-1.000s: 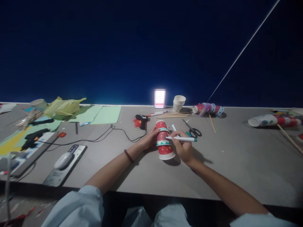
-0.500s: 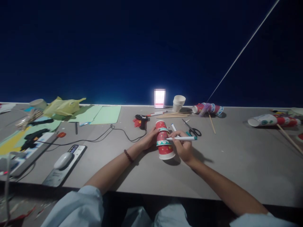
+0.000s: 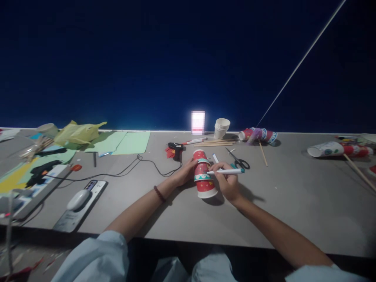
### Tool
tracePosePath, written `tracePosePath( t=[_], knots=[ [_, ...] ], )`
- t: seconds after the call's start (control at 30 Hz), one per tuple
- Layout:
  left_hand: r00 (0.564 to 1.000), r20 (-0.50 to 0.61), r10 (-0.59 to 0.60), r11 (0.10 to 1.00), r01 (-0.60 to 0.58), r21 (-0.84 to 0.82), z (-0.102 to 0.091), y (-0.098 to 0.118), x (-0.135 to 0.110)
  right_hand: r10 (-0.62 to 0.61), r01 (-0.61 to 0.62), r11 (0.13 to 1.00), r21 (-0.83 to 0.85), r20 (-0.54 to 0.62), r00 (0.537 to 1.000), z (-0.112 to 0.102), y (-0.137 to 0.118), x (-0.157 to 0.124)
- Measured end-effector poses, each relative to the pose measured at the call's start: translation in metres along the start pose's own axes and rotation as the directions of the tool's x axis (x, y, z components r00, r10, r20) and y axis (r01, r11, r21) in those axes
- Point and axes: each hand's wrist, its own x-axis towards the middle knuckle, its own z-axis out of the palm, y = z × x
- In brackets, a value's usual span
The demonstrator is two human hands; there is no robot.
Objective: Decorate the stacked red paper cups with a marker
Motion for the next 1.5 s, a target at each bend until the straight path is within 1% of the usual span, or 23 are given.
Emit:
tracePosePath(
  t=[0.13,0.2,0.33,0.5,0.6,0.77,0.93,1.1,1.23,1.5],
  knots=[
    [0.997,0.057,-0.053,0.997,0.057,-0.057,-0.0025,0.0002,0.0015,0.013,-0.013,1.000,0.015,-0.009,1.000,-0.0006,0.0028,0.0004],
    [0.996,0.065,-0.067,0.994,0.072,-0.082,-0.0030,0.0009,0.0017,0.032,-0.032,0.999,0.012,-0.028,0.999,-0.0007,0.0041,0.0010],
    [0.999,0.025,-0.030,0.996,0.032,-0.081,-0.0021,0.0021,0.0011,0.042,-0.041,0.999,0.012,-0.049,0.998,-0.0005,0.0047,0.0022],
    [1.000,-0.016,-0.013,0.999,0.012,-0.052,-0.0012,0.0011,0.0015,0.028,-0.027,1.000,0.012,-0.054,0.998,-0.0008,0.0047,0.0016],
    [1.000,-0.016,0.008,0.998,-0.009,-0.058,0.0005,0.0014,0.0014,0.018,-0.019,1.000,-0.009,-0.044,0.999,-0.0018,0.0059,0.0003],
    [1.000,-0.020,-0.015,0.999,0.014,-0.050,0.0023,0.0021,0.0004,-0.023,0.022,1.000,-0.006,-0.034,0.999,-0.0029,0.0064,-0.0013],
    [0.999,-0.036,0.005,0.998,-0.008,-0.063,0.0015,0.0005,0.0009,-0.038,0.038,0.999,0.000,-0.017,0.999,-0.0019,0.0044,-0.0021],
    [1.000,-0.017,-0.020,0.997,0.019,-0.074,0.0021,0.0009,0.0010,-0.072,0.071,0.996,-0.054,-0.007,0.997,-0.0019,0.0035,-0.0020],
    [1.000,-0.022,-0.017,0.998,0.016,-0.062,0.0001,0.0002,0.0017,-0.087,0.087,0.991,-0.098,0.003,0.996,-0.0021,0.0037,-0.0013],
    [1.000,-0.024,0.005,0.999,-0.006,-0.049,-0.0048,-0.0039,0.0038,-0.071,0.070,0.984,-0.164,0.002,0.997,-0.0002,0.0007,0.0001]
  ],
)
